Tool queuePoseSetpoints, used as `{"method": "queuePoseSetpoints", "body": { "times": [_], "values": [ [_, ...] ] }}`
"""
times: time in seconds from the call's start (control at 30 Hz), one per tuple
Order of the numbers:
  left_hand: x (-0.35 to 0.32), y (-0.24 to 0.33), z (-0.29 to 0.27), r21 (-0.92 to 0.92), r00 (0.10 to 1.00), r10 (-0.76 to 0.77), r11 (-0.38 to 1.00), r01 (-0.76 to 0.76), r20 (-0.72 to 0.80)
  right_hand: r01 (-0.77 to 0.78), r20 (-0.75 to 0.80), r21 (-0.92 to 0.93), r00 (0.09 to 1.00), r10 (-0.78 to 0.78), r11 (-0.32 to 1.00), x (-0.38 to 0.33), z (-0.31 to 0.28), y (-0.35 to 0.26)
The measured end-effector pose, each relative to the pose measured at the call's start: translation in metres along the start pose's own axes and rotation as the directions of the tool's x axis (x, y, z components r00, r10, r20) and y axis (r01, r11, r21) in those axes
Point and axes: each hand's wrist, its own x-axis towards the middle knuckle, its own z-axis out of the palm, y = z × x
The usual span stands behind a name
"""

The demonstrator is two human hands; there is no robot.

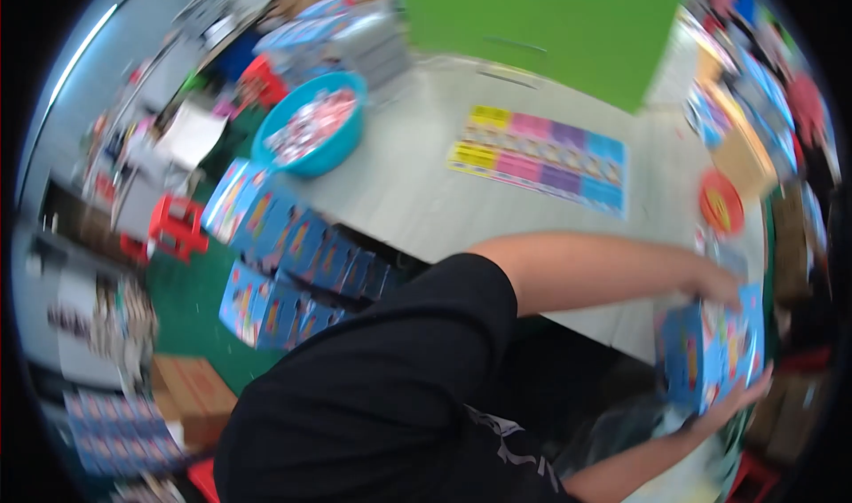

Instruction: Assembling cardboard boxes and filling them with stacks of packaged marshmallow treats.

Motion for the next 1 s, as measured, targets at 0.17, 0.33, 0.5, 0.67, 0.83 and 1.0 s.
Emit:
{"method": "queuePoseSetpoints", "body": {
  "times": [0.17,0.33,0.5,0.67,0.83,1.0],
  "values": [
    [-0.077,-0.002,0.032,-0.104,0.955,0.203,0.968,-0.229,-0.216,-0.065,-0.018,-0.671,0.997,0.072,0.739,0.075,0.0,-0.082],
    [-0.187,-0.01,0.04,-0.187,0.854,0.104,0.955,-0.228,-0.51,0.061,-0.027,-0.926,0.973,0.228,-0.372,0.008,-0.1,0.216],
    [-0.318,0.006,0.047,-0.388,0.659,0.014,0.799,-0.459,-0.752,0.214,-0.07,-0.674,0.934,0.35,-0.707,-0.053,-0.135,0.405],
    [-0.455,0.005,0.088,-0.144,0.298,0.108,0.693,-0.707,-0.948,0.422,-0.162,-0.658,0.73,0.664,-0.624,-0.078,-0.168,0.436],
    [-0.546,0.002,0.17,0.195,-0.197,0.095,0.787,-0.585,-0.976,0.457,-0.51,-0.529,0.503,0.698,-0.715,-0.057,-0.196,0.437],
    [-0.606,0.015,0.242,0.387,-0.527,0.219,0.892,-0.233,-0.821,0.276,-0.659,-0.471,0.521,0.542,-0.838,-0.056,-0.224,0.416]
  ]
}}
